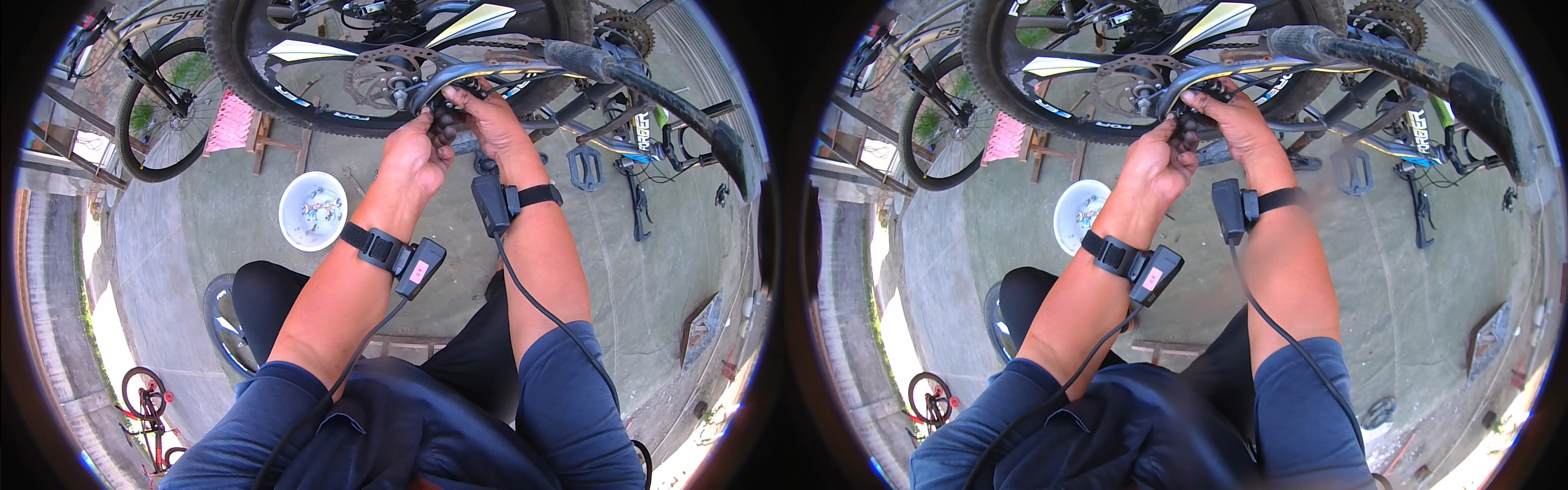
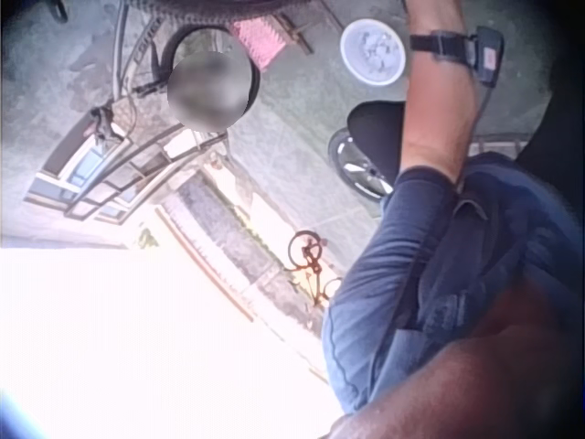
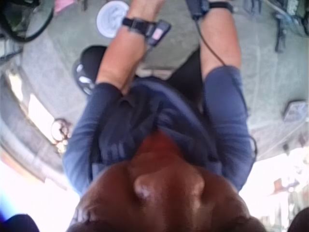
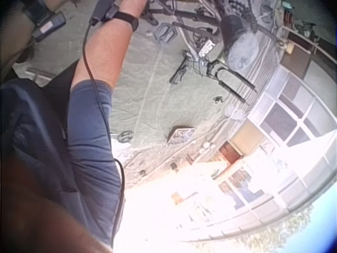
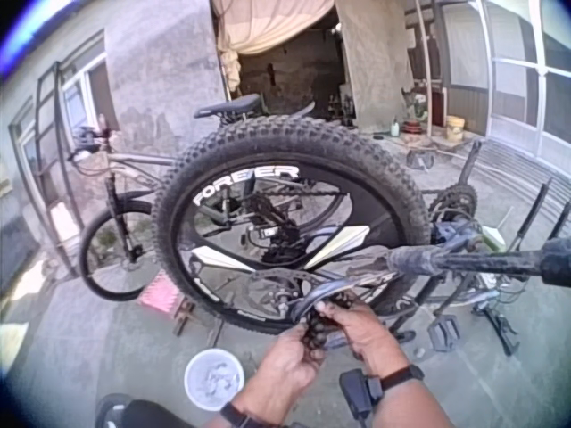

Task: The person is repairing a bicycle by removing a brake caliper, searching through a bucket for small parts, and then reassembling the brake component onto the rear wheel frame.

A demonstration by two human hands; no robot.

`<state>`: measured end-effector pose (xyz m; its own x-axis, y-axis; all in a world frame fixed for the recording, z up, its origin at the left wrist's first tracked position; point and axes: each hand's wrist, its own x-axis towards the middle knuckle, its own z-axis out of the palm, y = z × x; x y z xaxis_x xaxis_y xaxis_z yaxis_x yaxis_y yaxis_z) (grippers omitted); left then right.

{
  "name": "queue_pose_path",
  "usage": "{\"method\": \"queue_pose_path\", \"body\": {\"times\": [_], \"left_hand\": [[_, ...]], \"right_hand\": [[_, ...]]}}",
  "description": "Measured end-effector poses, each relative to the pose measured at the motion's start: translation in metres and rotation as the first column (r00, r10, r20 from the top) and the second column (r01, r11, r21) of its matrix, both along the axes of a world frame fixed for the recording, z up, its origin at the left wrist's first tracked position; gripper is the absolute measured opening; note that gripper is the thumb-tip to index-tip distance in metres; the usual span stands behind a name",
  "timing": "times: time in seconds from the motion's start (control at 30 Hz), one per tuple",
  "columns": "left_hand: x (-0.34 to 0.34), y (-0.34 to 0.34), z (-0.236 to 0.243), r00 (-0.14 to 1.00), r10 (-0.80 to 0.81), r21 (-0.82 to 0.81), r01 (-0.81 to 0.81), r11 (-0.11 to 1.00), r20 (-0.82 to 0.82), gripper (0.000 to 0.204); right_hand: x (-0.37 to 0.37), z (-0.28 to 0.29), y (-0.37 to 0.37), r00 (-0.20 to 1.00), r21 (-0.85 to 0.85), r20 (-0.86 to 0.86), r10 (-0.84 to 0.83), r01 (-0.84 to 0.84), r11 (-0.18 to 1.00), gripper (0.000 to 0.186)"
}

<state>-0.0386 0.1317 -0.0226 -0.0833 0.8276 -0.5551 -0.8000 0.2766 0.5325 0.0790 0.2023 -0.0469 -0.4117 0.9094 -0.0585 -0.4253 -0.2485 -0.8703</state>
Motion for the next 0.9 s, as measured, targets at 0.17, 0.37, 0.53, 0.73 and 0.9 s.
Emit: {"method": "queue_pose_path", "body": {"times": [0.17,0.37,0.53,0.73,0.9], "left_hand": [[-0.001,0.002,-0.003,1.000,0.015,0.004,-0.015,1.000,0.003,0.015],[0.007,0.003,-0.002,0.998,0.046,-0.007,-0.047,0.999,-0.051,0.011],[0.008,0.002,-0.003,0.992,0.068,0.016,-0.067,0.998,-0.109,0.010],[0.013,0.004,-0.002,0.981,0.095,0.017,-0.093,0.995,-0.168,0.009],[0.012,0.004,-0.008,0.982,0.083,0.015,-0.082,0.997,-0.172,0.008]], "right_hand": [[-0.001,0.005,-0.003,1.000,-0.007,0.004,-0.010,0.010,1.000,0.050],[0.000,0.003,-0.004,1.000,-0.016,-0.001,-0.019,0.019,1.000,0.050],[-0.001,0.006,-0.005,1.000,-0.007,0.007,-0.027,0.027,1.000,0.048],[-0.001,0.005,-0.004,0.999,0.034,0.013,-0.046,0.046,0.998,0.048],[0.004,0.000,-0.004,0.986,0.141,0.166,-0.022,-0.001,0.990,0.050]]}}
